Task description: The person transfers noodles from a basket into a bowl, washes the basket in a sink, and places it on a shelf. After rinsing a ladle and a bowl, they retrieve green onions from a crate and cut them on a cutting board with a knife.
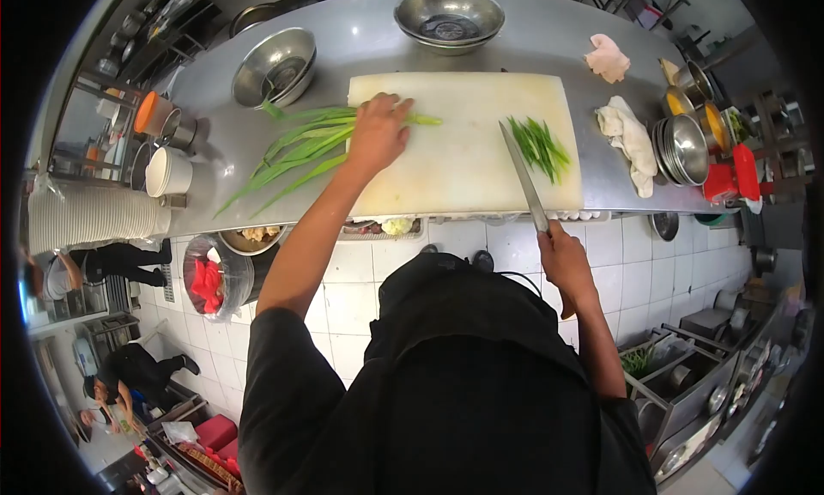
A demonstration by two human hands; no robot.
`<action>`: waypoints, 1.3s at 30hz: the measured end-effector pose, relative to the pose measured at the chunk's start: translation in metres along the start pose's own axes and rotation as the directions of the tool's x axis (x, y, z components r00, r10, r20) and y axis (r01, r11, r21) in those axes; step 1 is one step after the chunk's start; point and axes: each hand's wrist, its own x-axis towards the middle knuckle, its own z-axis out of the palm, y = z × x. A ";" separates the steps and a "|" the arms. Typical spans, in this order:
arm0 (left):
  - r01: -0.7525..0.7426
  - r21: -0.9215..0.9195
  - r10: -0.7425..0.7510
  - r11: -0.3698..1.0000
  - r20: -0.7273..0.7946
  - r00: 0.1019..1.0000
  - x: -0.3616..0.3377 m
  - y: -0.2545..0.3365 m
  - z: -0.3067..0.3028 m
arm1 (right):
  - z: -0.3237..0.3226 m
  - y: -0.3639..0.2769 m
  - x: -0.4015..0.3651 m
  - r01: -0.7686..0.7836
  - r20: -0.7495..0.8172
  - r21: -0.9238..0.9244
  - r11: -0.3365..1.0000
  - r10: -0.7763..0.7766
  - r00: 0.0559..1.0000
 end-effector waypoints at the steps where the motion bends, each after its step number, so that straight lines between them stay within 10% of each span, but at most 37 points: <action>1: 0.006 0.004 -0.006 1.000 0.000 1.000 0.001 -0.001 0.008 | 0.002 0.000 0.000 0.005 0.004 -0.002 1.000 -0.005 1.000; 6: 0.135 0.011 -0.131 0.991 0.327 0.936 0.031 -0.013 0.022 | 0.007 -0.003 -0.001 0.093 -0.068 0.014 0.996 -0.092 0.993; 18: 0.425 -0.542 -0.213 0.725 0.410 0.887 0.101 -0.048 -0.021 | 0.007 0.003 -0.006 0.074 -0.056 0.047 0.996 -0.071 0.996; 31: -0.069 -0.755 -0.236 0.652 -0.288 0.928 0.154 -0.022 -0.092 | 0.011 0.009 0.002 0.058 -0.047 0.040 0.998 -0.056 0.997; 39: -0.066 -0.772 -0.250 0.632 -0.284 0.926 0.163 -0.003 -0.120 | 0.015 -0.020 0.017 0.260 -0.263 -0.092 0.961 -0.275 0.925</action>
